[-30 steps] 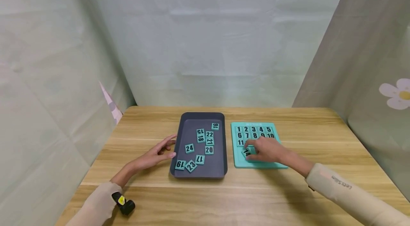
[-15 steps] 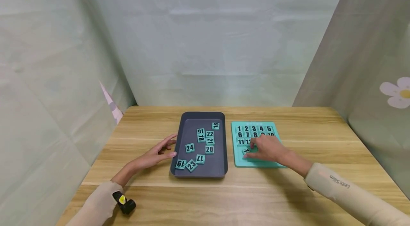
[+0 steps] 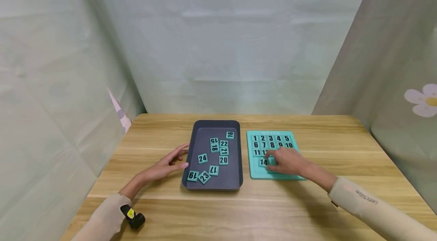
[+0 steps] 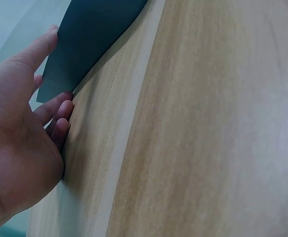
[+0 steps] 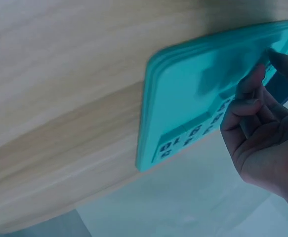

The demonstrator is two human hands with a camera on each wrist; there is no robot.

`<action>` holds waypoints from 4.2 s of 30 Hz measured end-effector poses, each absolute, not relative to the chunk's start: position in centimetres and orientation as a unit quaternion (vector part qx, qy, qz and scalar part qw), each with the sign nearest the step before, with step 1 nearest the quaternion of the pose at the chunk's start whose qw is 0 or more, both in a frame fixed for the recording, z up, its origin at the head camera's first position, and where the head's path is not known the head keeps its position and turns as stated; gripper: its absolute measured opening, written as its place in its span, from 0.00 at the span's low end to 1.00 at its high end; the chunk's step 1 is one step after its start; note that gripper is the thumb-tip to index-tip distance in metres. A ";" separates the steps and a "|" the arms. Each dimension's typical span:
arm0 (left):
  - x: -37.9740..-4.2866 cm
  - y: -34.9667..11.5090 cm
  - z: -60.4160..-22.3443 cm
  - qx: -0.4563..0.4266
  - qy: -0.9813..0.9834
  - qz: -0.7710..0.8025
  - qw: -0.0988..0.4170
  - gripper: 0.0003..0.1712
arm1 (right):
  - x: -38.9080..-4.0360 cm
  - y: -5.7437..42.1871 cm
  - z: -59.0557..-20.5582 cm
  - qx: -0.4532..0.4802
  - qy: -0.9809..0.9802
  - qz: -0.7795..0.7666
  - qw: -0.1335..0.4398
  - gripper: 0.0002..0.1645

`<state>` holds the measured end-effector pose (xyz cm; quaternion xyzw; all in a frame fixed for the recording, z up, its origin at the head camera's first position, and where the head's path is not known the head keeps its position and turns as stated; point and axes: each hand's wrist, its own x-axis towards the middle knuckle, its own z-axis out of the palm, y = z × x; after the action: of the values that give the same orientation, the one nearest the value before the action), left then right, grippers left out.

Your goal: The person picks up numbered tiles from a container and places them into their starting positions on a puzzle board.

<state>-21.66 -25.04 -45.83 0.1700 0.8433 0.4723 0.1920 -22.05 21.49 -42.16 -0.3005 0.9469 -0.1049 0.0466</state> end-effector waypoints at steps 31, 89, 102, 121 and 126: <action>-21.6 -25.0 -45.9 0.164 0.844 0.471 0.195 0.40 | -24.2 29.3 -42.0 -0.253 0.948 -0.186 0.052 0.19; -21.5 -25.1 -45.8 0.165 0.841 0.478 0.191 0.40 | -24.8 23.2 -38.9 -0.297 0.943 -0.149 -0.001 0.14; -21.7 -25.0 -46.0 0.168 0.841 0.478 0.187 0.42 | -25.3 18.9 -38.1 -0.333 0.932 -0.142 0.008 0.15; -21.7 -24.9 -45.9 0.163 0.840 0.481 0.191 0.41 | -23.9 12.8 -37.4 -0.393 0.906 -0.155 0.017 0.12; -21.8 -25.0 -45.9 0.161 0.839 0.482 0.192 0.40 | -23.9 11.7 -37.4 -0.407 0.900 -0.157 0.025 0.11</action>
<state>-21.77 -24.98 -45.90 0.1615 0.8392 0.4825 0.1918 -23.88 11.67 -37.42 -0.4066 0.8997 -0.1570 0.0251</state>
